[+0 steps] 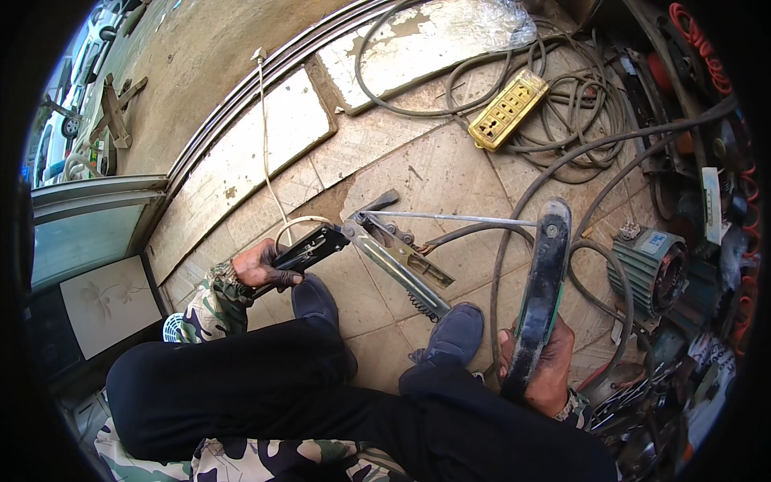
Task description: The person welds a metal piece using a welding torch and a grounding clamp, then repeatedly strikes the weld with a hammer to remove slag. The person also uses a chipping hammer to clean the weld area.
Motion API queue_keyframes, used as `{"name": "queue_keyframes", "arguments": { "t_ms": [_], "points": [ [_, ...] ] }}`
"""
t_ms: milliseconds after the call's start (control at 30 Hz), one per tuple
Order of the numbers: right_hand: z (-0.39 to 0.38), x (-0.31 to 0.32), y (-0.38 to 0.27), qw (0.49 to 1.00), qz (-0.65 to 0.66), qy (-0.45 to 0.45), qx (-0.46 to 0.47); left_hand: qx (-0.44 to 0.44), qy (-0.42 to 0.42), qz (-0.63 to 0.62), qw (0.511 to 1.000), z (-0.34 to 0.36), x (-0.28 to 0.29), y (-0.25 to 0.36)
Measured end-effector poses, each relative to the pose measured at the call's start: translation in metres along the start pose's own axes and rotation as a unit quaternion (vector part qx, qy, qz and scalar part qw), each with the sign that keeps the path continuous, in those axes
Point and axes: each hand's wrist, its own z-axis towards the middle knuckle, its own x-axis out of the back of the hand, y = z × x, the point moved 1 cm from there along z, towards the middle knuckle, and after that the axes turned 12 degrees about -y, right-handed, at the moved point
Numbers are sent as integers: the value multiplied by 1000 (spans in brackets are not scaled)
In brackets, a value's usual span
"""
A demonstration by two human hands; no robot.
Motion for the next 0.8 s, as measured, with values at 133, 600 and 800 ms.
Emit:
{"name": "queue_keyframes", "arguments": {
  "t_ms": [133, 600, 800],
  "points": [
    [0, 0, 3, 1000, 10, 10, 5, 1, -1, -4, 1000, -1, -1, 2],
    [1, -1, 2, 1000, -8, 3, 9, 7, -1, 1, 1000, -1, -2, 7],
    [2, 0, 3, 1000, 5, -2, 9, 11, 11, -2, 1000, -2, -4, 8]
  ]
}}
